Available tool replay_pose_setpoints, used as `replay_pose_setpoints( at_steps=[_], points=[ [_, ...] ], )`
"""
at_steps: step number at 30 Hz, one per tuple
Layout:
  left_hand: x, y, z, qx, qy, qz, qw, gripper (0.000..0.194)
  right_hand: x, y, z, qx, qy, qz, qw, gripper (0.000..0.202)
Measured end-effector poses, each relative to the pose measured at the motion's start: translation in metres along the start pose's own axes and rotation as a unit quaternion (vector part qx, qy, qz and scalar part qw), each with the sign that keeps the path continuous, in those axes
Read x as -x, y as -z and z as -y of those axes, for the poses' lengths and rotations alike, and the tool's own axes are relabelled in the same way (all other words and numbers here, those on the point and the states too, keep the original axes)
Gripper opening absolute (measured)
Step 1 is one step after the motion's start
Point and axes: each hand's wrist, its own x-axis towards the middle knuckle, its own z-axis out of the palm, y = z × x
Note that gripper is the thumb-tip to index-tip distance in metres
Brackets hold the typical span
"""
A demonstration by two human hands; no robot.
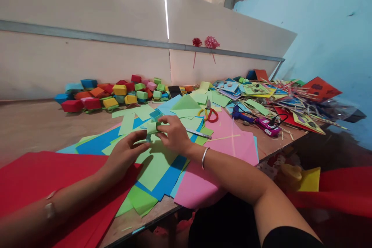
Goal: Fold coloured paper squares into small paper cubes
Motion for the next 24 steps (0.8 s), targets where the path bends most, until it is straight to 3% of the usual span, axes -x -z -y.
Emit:
replay_pose_setpoints(
  at_steps=[3,7,10,14,18,21,24],
  points=[
    [-0.009,0.004,0.004,-0.077,-0.042,-0.035,0.995,0.05,0.001,-0.004,-0.003,-0.014,-0.01,0.019,1.0,0.01],
    [-0.02,0.01,0.01,-0.205,-0.175,-0.04,0.962,0.053,0.004,-0.01,-0.003,-0.028,-0.003,0.036,0.999,0.013],
    [-0.021,0.013,0.011,-0.289,-0.264,-0.005,0.92,0.051,0.002,-0.008,-0.004,-0.026,0.006,0.016,1.0,0.018],
    [-0.016,0.012,0.008,-0.374,-0.369,0.072,0.848,0.036,-0.011,0.014,-0.02,0.008,-0.017,-0.053,0.998,0.025],
    [-0.021,0.011,0.016,-0.434,-0.397,0.138,0.797,0.035,-0.025,0.037,-0.045,0.059,-0.082,-0.112,0.989,0.027],
    [-0.03,0.015,0.026,-0.448,-0.415,0.13,0.781,0.018,-0.028,0.042,-0.057,0.088,-0.136,-0.064,0.985,0.027],
    [-0.036,0.02,0.031,-0.461,-0.439,0.108,0.763,0.015,-0.03,0.047,-0.062,0.131,-0.179,0.019,0.975,0.027]
  ],
)
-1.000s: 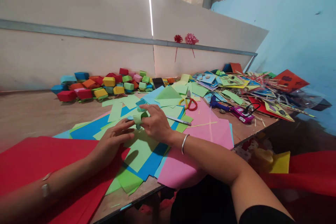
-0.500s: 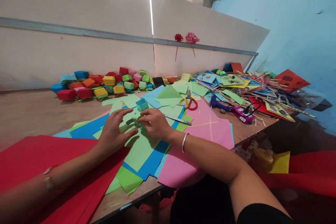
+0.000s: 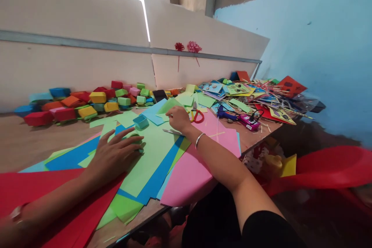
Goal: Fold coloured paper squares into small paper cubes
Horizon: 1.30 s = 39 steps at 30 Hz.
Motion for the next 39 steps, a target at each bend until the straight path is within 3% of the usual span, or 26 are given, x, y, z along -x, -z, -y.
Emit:
replay_pose_setpoints(
  at_steps=[5,8,11,15,18,23,27,31,34,36,37,39],
  points=[
    [0.002,0.007,0.002,-0.08,-0.035,-0.014,0.996,0.018,-0.011,0.035,-0.011,0.167,-0.125,0.061,0.976,0.039],
    [0.001,0.009,-0.001,-0.112,-0.056,-0.044,0.991,0.021,-0.01,0.062,-0.03,0.214,-0.169,0.128,0.954,0.033],
    [-0.001,0.009,-0.003,-0.121,-0.076,-0.069,0.987,0.023,0.005,0.086,-0.057,0.25,-0.201,0.184,0.929,0.022],
    [-0.002,0.006,-0.002,-0.11,-0.097,-0.095,0.985,0.021,0.034,0.11,-0.096,0.33,-0.254,0.179,0.892,0.029],
    [-0.002,0.003,0.002,-0.108,-0.092,-0.11,0.984,0.018,0.049,0.119,-0.122,0.357,-0.275,0.18,0.875,0.034],
    [-0.003,0.004,0.005,-0.064,-0.068,-0.113,0.989,0.016,0.052,0.113,-0.147,0.334,-0.298,0.173,0.877,0.039],
    [-0.004,0.007,0.005,-0.019,-0.035,-0.094,0.995,0.014,0.044,0.112,-0.157,0.277,-0.307,0.141,0.9,0.037],
    [-0.004,0.007,0.005,0.002,-0.018,-0.081,0.997,0.015,0.038,0.128,-0.158,0.166,-0.28,0.093,0.941,0.023],
    [-0.003,0.004,0.008,0.026,-0.008,-0.093,0.995,0.014,0.035,0.142,-0.148,0.069,-0.24,0.046,0.967,0.022],
    [-0.002,0.003,0.012,0.044,0.013,-0.11,0.993,0.016,0.032,0.144,-0.134,-0.06,-0.201,-0.006,0.978,0.021],
    [-0.002,0.002,0.013,0.053,0.03,-0.115,0.991,0.018,0.031,0.141,-0.125,-0.184,-0.175,-0.049,0.966,0.019],
    [-0.002,0.003,0.016,0.073,0.071,-0.113,0.988,0.023,0.028,0.128,-0.103,-0.396,-0.147,-0.098,0.901,0.021]
  ],
)
